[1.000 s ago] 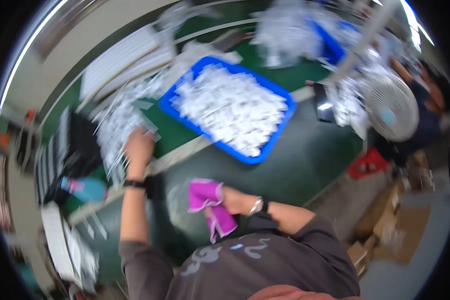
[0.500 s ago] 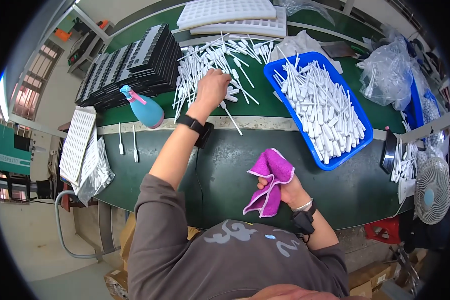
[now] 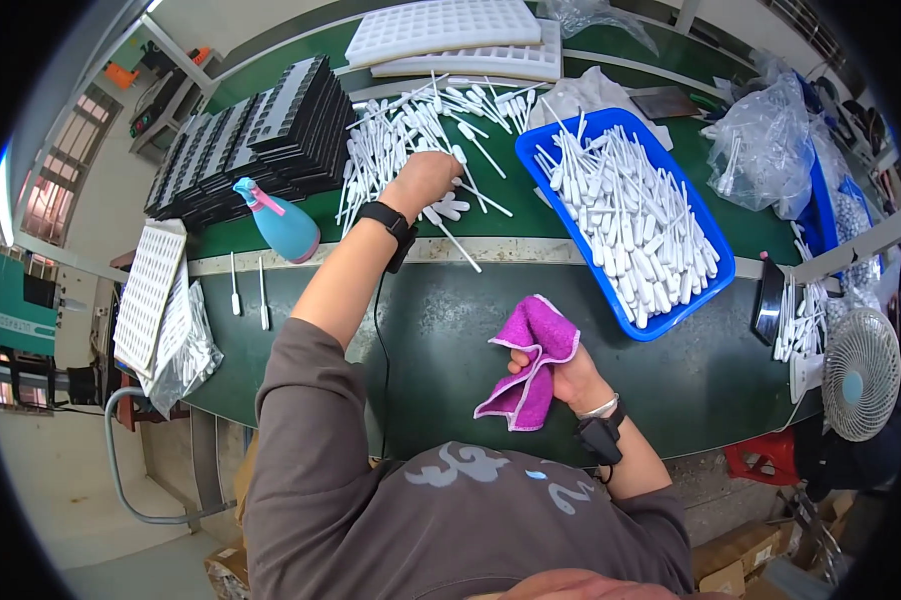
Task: The person picks up a swab from a pile, wipes its tip and handle with a cloth, and places it into a blue tray, repeating this process for several swabs.
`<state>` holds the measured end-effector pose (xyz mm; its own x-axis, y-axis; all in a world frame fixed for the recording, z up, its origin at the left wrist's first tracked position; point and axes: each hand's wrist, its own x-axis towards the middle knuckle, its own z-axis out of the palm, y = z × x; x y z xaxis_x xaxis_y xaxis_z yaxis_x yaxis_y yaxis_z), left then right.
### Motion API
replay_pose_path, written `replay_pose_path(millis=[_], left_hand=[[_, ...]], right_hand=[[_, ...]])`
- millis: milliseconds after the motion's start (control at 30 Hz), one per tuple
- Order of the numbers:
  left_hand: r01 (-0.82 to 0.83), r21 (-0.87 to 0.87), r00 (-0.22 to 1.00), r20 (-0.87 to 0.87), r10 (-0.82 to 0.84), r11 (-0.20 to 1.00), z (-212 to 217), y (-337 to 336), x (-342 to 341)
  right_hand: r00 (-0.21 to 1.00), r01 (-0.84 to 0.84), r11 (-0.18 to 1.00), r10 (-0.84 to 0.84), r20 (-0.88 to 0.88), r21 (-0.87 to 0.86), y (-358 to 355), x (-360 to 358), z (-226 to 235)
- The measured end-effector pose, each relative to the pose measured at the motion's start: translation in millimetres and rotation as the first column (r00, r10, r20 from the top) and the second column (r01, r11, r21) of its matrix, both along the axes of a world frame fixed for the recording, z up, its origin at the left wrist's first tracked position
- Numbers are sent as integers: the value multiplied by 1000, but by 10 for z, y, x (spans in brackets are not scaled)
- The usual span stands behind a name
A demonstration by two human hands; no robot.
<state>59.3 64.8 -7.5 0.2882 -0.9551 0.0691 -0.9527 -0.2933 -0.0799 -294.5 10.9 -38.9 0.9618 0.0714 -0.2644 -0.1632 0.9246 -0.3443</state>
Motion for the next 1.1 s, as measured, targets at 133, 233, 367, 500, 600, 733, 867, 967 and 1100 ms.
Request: replay_pose_path(millis=[133, 233, 367, 500, 600, 733, 867, 967, 1100], left_hand=[[148, -224, 988, 67, -136, 963, 98, 156, -112], [-107, -325, 993, -91, 82, 940, 260, 271, -474], [-423, -427, 726, -688, 17, 799, 334, 728, -1162], [-664, -155, -51, -967, -251, 732, 100, 979, -1796], [-716, -50, -235, -922, -308, 696, 78, 1075, -1993], [-770, -9, -302, -876, -376, 639, 47, 1086, -2016], [-802, -24, -294, -853, -430, 597, 29, 1097, -2009], [-818, -21, -289, -848, -443, 574, 11, 1103, -2038], [-793, -73, -281, -837, -469, 605, 69, 1059, -2123]], right_hand=[[1000, 3, 1000, -3, -20, -5, 15, 1, 24], [999, 44, 999, -44, -17, -5, -44, -11, -36], [997, 83, 996, -83, 0, 16, -53, -36, -70], [982, 183, 980, -179, -62, 77, -86, 16, 73], [967, 242, 956, -223, -126, 167, -89, 26, 288], [971, 222, 970, -211, -110, 100, -97, 34, 397], [986, 165, 981, -163, -33, 101, -147, 68, 405], [985, 165, 975, -171, 27, 147, -147, 140, 384], [985, 160, 977, -167, 38, 144, -87, 210, 329]])
